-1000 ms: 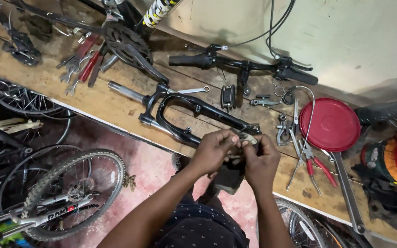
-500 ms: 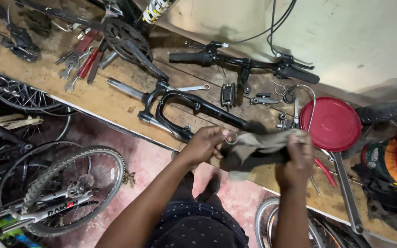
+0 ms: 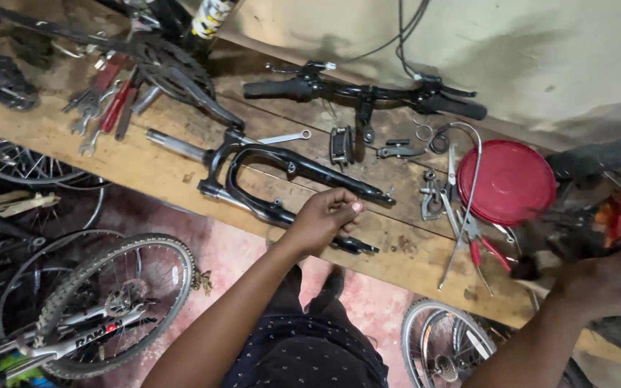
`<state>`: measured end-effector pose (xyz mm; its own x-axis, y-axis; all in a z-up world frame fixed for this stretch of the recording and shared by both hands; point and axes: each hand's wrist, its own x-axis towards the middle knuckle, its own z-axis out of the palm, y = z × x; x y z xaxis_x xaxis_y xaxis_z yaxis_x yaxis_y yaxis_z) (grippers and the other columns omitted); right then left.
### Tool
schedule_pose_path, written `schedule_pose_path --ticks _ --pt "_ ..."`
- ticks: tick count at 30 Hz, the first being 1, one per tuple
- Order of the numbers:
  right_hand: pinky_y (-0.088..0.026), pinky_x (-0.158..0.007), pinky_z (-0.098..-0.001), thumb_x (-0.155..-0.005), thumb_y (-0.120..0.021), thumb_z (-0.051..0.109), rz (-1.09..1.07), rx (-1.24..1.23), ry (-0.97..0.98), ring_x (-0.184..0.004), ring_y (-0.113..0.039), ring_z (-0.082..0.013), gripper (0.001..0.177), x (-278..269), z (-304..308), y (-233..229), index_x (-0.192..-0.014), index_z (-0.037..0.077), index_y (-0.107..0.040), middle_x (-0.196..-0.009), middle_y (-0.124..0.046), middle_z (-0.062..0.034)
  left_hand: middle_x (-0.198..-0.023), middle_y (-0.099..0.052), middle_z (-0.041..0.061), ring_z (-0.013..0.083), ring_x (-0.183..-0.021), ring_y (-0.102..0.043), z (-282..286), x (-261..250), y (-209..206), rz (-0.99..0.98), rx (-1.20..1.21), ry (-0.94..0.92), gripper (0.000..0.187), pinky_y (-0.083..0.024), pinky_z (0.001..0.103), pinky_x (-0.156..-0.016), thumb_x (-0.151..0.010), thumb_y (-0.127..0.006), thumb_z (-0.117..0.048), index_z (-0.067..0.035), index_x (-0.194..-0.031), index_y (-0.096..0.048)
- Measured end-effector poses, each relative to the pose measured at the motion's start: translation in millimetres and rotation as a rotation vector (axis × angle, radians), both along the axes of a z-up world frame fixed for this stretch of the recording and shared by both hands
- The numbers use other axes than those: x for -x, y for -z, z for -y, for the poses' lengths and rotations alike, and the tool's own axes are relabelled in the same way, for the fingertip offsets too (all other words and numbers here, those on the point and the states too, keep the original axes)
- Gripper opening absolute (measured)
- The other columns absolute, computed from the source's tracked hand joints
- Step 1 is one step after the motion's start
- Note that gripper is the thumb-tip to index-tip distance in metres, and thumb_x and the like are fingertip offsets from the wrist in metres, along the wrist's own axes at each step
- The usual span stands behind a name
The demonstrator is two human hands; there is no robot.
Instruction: The person cleans a bicycle fork and small metal components using a cloth and a red bucket of water. They wipe the fork and parts, dip fingers in the bucket, and handle the components on a wooden workbench.
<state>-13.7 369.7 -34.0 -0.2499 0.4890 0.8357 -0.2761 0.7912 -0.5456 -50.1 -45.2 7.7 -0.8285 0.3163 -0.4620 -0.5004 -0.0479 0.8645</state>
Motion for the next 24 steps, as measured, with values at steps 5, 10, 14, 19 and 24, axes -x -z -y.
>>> schedule_pose_path --ticks 5,10,14,19,24 --pt "-0.045 -0.067 -0.0373 -0.107 -0.061 0.000 0.273 0.159 0.005 -0.077 -0.059 -0.0225 0.013 20 11 8 -0.095 0.003 -0.064 -0.088 -0.066 -0.0121 -0.082 -0.066 0.003 0.0170 -0.073 -0.060 -32 13 4 -0.386 0.325 0.091 0.015 -0.046 0.032 -0.064 -0.092 -0.062 -0.026 -0.013 -0.088 -0.068" --pt "-0.045 -0.072 -0.0465 -0.095 -0.072 0.013 0.857 -0.353 -0.166 -0.083 -0.062 -0.0388 0.015 20 63 29 -0.097 -0.002 -0.071 -0.092 -0.069 -0.0203 -0.089 -0.064 0.007 0.0242 -0.079 -0.061 -71 38 36 -0.690 0.552 0.182 0.018 -0.045 0.037 -0.066 -0.091 -0.062 -0.023 -0.009 -0.096 -0.072" --pt "-0.044 -0.084 -0.0429 -0.077 -0.085 0.030 0.806 -0.370 -0.002 -0.094 -0.062 -0.0311 0.034 9 84 47 -0.105 0.017 -0.071 -0.096 -0.065 -0.0052 -0.081 -0.061 0.012 0.0358 -0.084 -0.064 -104 58 80 -0.827 0.738 0.249 0.014 -0.053 0.046 -0.076 -0.083 -0.066 -0.022 -0.011 -0.089 -0.074" --pt "-0.041 -0.086 -0.0403 -0.082 -0.082 0.027 0.748 -0.213 -0.108 -0.100 -0.062 -0.0274 0.029 3 106 25 -0.106 0.018 -0.069 -0.101 -0.067 0.0007 -0.080 -0.063 0.009 0.0310 -0.084 -0.065 -126 77 126 -0.949 0.958 0.279 0.016 -0.053 0.045 -0.076 -0.081 -0.064 -0.023 -0.013 -0.088 -0.075" --pt "-0.049 -0.081 -0.0359 -0.095 -0.071 0.009 0.821 0.189 -0.350 -0.080 -0.065 -0.0262 0.003 -23 126 0 -0.095 0.012 -0.073 -0.077 -0.067 -0.0080 -0.080 -0.067 0.016 0.0406 -0.085 -0.067 -101 48 38 -0.711 0.725 0.244 0.018 -0.054 0.051 -0.075 -0.086 -0.063 -0.023 -0.011 -0.090 -0.075"
